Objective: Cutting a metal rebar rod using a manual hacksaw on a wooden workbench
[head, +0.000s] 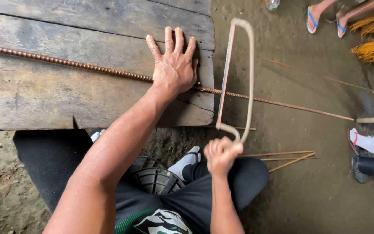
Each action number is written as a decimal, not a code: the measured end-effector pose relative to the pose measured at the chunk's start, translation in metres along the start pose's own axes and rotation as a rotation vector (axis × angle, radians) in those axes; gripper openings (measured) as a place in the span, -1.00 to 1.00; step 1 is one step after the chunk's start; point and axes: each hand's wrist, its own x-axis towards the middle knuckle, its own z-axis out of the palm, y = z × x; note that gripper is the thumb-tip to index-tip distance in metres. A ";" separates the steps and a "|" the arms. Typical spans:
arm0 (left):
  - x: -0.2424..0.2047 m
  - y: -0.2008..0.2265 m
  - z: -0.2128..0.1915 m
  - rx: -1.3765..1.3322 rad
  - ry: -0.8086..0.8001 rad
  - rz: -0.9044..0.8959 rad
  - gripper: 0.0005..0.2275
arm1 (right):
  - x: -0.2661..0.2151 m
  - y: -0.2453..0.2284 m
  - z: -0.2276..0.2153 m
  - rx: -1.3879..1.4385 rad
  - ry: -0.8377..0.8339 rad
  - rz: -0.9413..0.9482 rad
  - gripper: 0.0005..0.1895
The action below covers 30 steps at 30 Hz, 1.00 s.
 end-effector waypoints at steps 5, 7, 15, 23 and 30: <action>0.003 0.000 -0.009 0.012 -0.021 0.011 -0.46 | 0.021 -0.008 0.035 -0.266 -0.090 -0.263 -0.29; 0.001 -0.001 -0.007 0.017 -0.011 0.012 -0.46 | 0.020 -0.021 0.041 -0.262 -0.085 -0.224 -0.30; 0.002 0.000 -0.004 0.037 0.080 0.037 -0.48 | 0.018 -0.017 0.040 -0.245 -0.029 -0.198 -0.31; -0.001 -0.001 -0.005 -0.016 0.058 0.023 -0.45 | 0.015 -0.011 0.045 -0.340 -0.027 -0.362 -0.34; -0.002 -0.006 -0.005 -0.010 0.124 0.061 -0.44 | 0.015 -0.014 0.043 -0.292 -0.042 -0.324 -0.32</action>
